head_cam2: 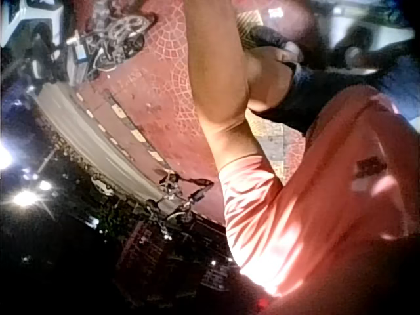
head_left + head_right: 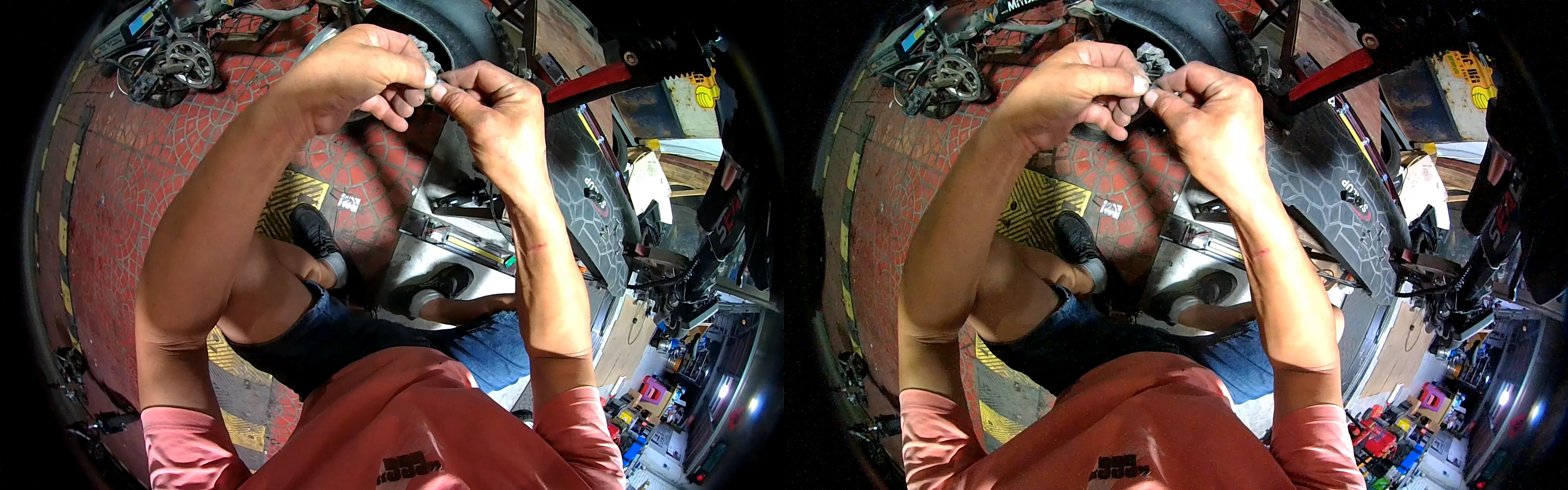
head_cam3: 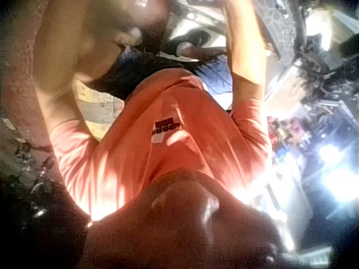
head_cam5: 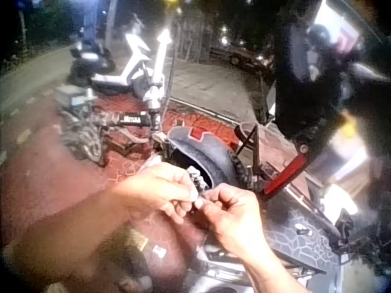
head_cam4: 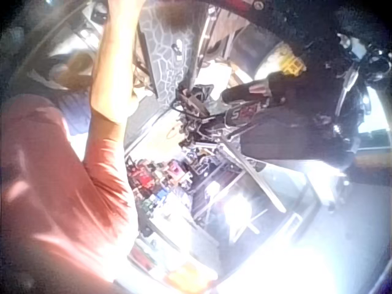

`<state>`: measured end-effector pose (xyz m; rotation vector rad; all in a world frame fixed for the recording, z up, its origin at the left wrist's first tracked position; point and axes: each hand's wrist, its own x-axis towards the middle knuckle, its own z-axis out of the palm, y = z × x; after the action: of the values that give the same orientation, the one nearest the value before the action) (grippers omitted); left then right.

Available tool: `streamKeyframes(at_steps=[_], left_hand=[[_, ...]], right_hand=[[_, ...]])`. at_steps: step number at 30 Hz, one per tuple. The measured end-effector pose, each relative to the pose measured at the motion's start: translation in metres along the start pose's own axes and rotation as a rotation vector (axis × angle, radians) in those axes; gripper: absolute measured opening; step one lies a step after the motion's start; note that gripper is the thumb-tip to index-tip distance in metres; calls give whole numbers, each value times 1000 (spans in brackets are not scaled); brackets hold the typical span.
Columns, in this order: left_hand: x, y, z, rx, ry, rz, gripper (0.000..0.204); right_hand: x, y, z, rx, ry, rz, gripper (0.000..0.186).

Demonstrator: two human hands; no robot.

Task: The person is repairing an electric scooter by hand, focusing on the rear wheel area. They manipulate small components, likely electrical connectors or fasteners, near the wheel hub and brake assembly. The task involves precise hand movements to connect or adjust parts within the scooter's frame.

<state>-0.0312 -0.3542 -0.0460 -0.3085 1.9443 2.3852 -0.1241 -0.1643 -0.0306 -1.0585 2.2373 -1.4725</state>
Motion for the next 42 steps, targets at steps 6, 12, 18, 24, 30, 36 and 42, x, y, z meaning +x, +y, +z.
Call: streamKeyframes(at_steps=[6, 12, 18, 24, 30, 36, 42], left_hand=[[-1, 5, -4, -59, 30, -81, 17], [0, 0, -4, -3, -18, 1, 17], [1, -1, -7, -30, -21, 3, 16], [5, -2, -13, -18, -35, 2, 15], [7, -5, -12, -31, -28, 28, 14], [15, -13, -18, -106, 8, 23, 15], [16, -17, -23, -265, 66, 7, 18]], right_hand=[[-3, -3, 2, -45, 32, -10, 8], [-2, -1, 2, -26, 29, -2, 7], [-1, 2, 3, -8, 43, 19, 9], [1, 6, 2, 52, 14, 58, 12], [4, 7, 6, 142, 17, 52, 11], [13, 17, 12, 76, 72, 23, 10], [24, 30, 16, 127, 65, 23, 12]])
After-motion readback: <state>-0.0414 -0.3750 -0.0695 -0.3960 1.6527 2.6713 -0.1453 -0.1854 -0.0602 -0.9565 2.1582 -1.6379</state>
